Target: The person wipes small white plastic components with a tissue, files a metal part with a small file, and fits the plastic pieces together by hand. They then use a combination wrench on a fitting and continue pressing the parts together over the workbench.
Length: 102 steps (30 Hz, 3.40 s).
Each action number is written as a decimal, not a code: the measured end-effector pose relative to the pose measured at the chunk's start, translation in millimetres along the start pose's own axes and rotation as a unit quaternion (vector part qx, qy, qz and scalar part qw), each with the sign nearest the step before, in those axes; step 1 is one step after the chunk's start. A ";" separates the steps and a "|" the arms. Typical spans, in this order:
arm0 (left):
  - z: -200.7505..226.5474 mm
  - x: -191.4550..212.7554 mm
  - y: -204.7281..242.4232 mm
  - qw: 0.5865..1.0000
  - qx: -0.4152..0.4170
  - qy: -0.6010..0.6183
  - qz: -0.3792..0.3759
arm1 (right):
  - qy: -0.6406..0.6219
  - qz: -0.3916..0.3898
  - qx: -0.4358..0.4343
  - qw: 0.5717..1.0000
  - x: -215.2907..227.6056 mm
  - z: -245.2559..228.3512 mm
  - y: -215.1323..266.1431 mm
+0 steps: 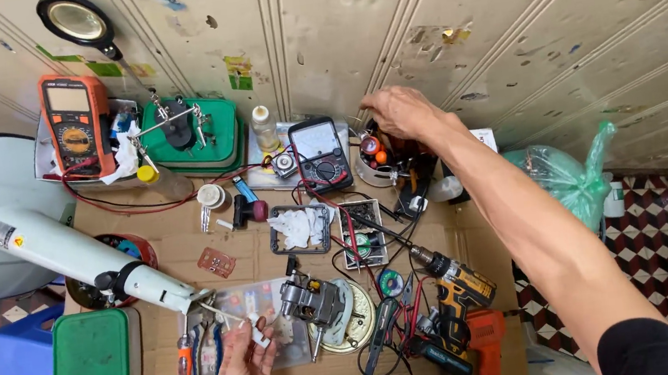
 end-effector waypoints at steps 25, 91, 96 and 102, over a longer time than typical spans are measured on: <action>20.3 7.4 33.5 0.999 -0.007 0.005 0.032 | 0.158 -0.118 -0.022 0.980 10.1 3.9 -16.0; -107.7 112.6 121.1 0.997 0.046 -0.039 0.042 | -0.037 0.143 -0.170 0.974 -129.1 -151.6 348.3; -97.4 102.9 126.3 1.000 0.023 -0.014 0.013 | -0.032 0.032 0.084 0.995 -175.5 -196.1 305.3; -81.2 97.2 121.8 0.999 -0.031 -0.035 0.008 | 0.132 -0.067 0.182 0.972 -181.4 -198.2 291.1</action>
Point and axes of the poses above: each hand's wrist, its own y-axis away from the middle knuckle, its own x-axis out of the back of the hand, z = x × y, the point moved 7 cm from there along -y, towards the middle knuckle, and after that the axes turned 4 degrees about y, right-handed, at the moved point
